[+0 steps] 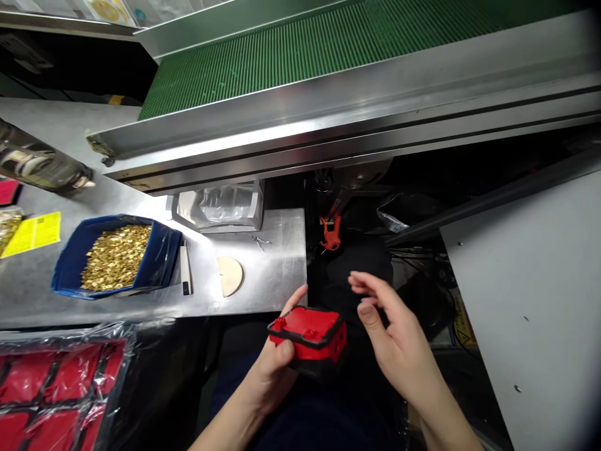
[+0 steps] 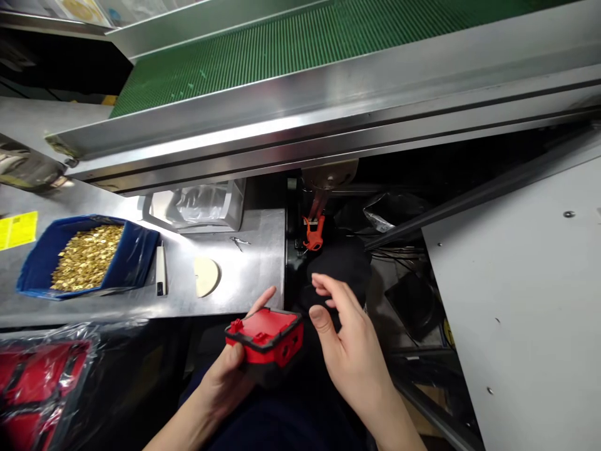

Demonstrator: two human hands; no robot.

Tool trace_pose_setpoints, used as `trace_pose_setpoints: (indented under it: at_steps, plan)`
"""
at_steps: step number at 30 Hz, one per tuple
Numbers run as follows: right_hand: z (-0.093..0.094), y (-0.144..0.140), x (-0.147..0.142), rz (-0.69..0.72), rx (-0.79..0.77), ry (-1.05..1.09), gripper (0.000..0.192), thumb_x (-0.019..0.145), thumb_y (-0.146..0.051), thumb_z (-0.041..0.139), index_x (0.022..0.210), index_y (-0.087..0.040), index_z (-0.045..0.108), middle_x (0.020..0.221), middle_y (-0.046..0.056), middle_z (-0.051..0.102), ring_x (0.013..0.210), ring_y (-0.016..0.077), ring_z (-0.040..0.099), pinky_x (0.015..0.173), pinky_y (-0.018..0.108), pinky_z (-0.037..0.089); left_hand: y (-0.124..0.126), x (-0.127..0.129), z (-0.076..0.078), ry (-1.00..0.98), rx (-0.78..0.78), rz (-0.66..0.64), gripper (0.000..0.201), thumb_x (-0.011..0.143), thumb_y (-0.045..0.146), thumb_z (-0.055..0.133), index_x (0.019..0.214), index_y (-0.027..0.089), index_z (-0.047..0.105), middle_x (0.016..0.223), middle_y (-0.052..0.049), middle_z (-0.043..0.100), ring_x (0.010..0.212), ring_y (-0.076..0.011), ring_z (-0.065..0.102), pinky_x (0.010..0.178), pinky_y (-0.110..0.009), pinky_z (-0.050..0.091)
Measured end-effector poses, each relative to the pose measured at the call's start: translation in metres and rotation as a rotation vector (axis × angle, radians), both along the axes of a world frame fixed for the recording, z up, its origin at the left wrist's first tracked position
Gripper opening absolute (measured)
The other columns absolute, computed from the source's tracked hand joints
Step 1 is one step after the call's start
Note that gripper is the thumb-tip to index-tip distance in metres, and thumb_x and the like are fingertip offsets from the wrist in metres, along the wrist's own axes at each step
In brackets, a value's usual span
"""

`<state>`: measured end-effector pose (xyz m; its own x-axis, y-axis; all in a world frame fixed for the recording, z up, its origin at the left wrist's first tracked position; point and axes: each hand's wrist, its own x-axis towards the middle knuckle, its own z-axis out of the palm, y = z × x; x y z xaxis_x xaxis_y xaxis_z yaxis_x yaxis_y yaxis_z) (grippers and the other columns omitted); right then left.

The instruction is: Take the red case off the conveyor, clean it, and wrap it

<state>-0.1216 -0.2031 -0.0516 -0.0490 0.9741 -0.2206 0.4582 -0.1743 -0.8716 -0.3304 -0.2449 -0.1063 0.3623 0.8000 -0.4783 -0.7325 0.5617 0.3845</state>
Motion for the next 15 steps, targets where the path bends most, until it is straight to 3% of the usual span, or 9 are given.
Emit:
trace_pose_setpoints:
  at_steps: [3,6,8,10,12,15]
  plan:
    - [-0.004,-0.006,0.001,0.175,-0.293,0.176,0.046,0.106,-0.056,0.047,0.146,-0.035,0.056,0.142,0.008,0.064,0.132,0.0282,0.059,0.114,0.049,0.046,0.002,-0.008,0.000,0.244,0.192,-0.041,0.114,0.067,0.042,0.096,0.159,0.034,0.029,0.137,-0.012,0.064,0.122,-0.0335,0.066,0.105,-0.043,0.050]
    - [-0.005,-0.011,-0.005,0.252,-0.430,0.379,0.052,0.103,-0.056,0.053,0.149,-0.031,0.054,0.141,0.010,0.065,0.129,0.0283,0.062,0.116,0.049,0.045,0.004,-0.018,-0.001,0.318,0.343,-0.094,0.098,0.068,0.039,0.095,0.149,0.036,0.041,0.147,-0.013,0.056,0.132,-0.0378,0.059,0.108,-0.047,0.050]
    - [-0.007,-0.014,-0.012,0.193,-0.510,0.514,0.057,0.100,-0.053,0.062,0.150,-0.029,0.051,0.136,0.010,0.067,0.122,0.0270,0.066,0.113,0.048,0.049,0.005,-0.024,-0.001,0.351,0.402,-0.126,0.094,0.067,0.039,0.096,0.146,0.035,0.046,0.153,-0.013,0.051,0.140,-0.0394,0.052,0.113,-0.048,0.047]
    - [-0.009,-0.017,-0.018,0.111,-0.563,0.626,0.059,0.096,-0.048,0.070,0.148,-0.028,0.051,0.134,0.010,0.068,0.119,0.0262,0.067,0.109,0.046,0.052,0.005,-0.028,-0.002,0.404,0.408,-0.144,0.102,0.064,0.038,0.098,0.150,0.037,0.043,0.161,-0.012,0.044,0.145,-0.0399,0.046,0.117,-0.048,0.043]
    - [-0.011,-0.018,-0.022,0.055,-0.554,0.690,0.058,0.093,-0.043,0.075,0.145,-0.028,0.054,0.138,0.010,0.066,0.124,0.0265,0.065,0.109,0.043,0.052,0.004,-0.029,-0.002,0.413,0.369,-0.151,0.109,0.066,0.038,0.097,0.156,0.039,0.036,0.166,-0.012,0.038,0.145,-0.0396,0.047,0.117,-0.047,0.045]
    - [-0.011,-0.017,-0.024,0.006,-0.520,0.711,0.057,0.091,-0.040,0.077,0.144,-0.028,0.056,0.143,0.010,0.064,0.129,0.0266,0.063,0.110,0.042,0.052,0.002,-0.027,-0.004,0.360,0.316,-0.137,0.102,0.072,0.038,0.093,0.158,0.038,0.037,0.166,-0.012,0.040,0.143,-0.0390,0.051,0.115,-0.045,0.047]
